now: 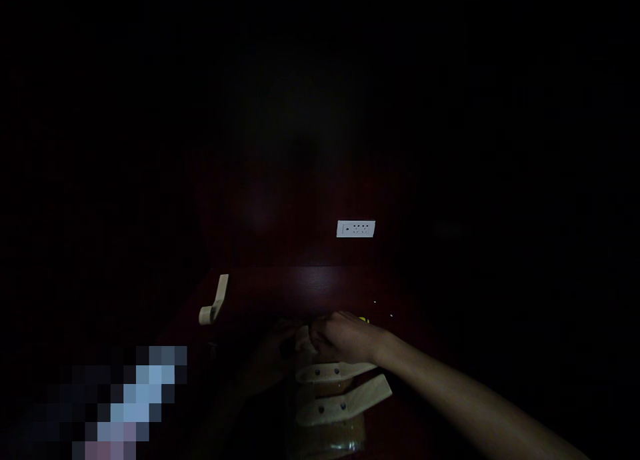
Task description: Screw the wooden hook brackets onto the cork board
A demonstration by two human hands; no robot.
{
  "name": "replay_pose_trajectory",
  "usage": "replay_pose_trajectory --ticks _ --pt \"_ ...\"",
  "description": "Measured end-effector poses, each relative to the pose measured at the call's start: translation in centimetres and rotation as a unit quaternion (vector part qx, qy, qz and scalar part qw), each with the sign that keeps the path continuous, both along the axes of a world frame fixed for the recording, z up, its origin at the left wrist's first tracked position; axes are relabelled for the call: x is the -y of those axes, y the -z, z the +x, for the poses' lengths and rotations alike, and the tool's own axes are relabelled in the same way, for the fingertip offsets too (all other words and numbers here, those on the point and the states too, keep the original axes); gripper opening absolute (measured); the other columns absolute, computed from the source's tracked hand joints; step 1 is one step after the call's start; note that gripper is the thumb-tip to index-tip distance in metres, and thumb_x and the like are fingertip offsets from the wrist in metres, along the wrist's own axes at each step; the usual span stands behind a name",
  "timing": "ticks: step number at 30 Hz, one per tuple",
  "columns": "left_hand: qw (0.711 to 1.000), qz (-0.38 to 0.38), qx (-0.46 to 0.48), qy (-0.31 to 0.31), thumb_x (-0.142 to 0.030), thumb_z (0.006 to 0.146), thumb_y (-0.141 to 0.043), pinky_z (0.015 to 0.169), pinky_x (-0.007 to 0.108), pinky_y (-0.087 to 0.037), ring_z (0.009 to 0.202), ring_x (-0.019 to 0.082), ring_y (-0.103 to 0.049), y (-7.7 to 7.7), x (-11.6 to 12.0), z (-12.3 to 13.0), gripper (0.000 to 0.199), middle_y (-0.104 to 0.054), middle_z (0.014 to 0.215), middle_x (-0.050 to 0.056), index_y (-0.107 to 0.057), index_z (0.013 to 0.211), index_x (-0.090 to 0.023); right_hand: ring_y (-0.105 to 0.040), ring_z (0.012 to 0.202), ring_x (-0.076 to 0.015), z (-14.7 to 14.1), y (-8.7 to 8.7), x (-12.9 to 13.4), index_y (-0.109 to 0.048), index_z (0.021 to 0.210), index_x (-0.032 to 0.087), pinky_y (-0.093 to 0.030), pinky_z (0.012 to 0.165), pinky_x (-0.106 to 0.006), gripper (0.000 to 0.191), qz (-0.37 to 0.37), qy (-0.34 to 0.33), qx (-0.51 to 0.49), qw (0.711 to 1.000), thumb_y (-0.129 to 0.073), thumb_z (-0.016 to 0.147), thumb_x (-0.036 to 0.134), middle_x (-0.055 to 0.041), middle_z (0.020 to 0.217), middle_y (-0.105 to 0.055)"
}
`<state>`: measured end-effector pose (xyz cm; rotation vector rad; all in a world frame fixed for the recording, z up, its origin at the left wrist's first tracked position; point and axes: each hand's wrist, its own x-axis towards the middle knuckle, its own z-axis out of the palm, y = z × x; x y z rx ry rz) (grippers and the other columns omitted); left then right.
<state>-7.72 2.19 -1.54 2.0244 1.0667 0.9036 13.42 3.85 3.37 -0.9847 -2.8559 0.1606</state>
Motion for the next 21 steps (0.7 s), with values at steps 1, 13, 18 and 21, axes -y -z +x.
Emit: replay_pose_trajectory --ticks 1,13,18,21 --pt "1.0 0.0 0.0 0.0 -0.036 0.076 -0.064 0.098 0.038 -0.041 0.109 0.024 -0.053 0.0 0.0 0.0 0.037 -0.062 0.118 0.005 -0.064 0.112 -0.026 -0.056 0.063 -0.0124 0.0 0.0 0.0 -0.065 0.087 0.017 -0.033 0.053 -0.024 0.019 -0.001 0.001 0.0 1.0 -0.047 0.085 0.023 -0.004 0.084 -0.068" --pt "1.0 -0.002 0.007 -0.006 -0.036 0.077 -0.064 0.101 0.041 -0.039 0.113 0.024 -0.052 1.3 -0.4 0.0 0.041 -0.058 0.124 0.007 -0.06 0.117 -0.025 -0.052 0.06 -0.0115 0.0 -0.9 0.5 -0.066 0.084 0.017 -0.03 0.051 -0.024 0.017 -0.025 0.013 -0.002 1.0 -0.049 0.083 0.02 -0.0034 0.078 -0.066" --pt "1.0 -0.001 0.009 0.005 -0.037 0.077 -0.065 0.102 0.04 -0.037 0.114 0.024 -0.051 1.3 -0.5 0.1 0.042 -0.057 0.124 0.007 -0.06 0.116 -0.025 -0.052 0.06 -0.0115 0.1 -0.5 0.3 -0.065 0.084 0.016 -0.03 0.052 -0.024 0.017 -0.021 0.015 0.001 1.0 -0.049 0.084 0.022 -0.0037 0.078 -0.066" --pt "1.0 0.006 0.012 0.01 -0.037 0.078 -0.065 0.1 0.04 -0.039 0.112 0.023 -0.052 1.3 -0.5 0.2 0.039 -0.058 0.122 0.007 -0.061 0.115 -0.025 -0.052 0.061 -0.0116 0.0 -0.5 0.3 -0.065 0.086 0.017 -0.031 0.053 -0.024 0.017 -0.023 0.015 0.002 1.0 -0.049 0.084 0.022 -0.0035 0.08 -0.066"
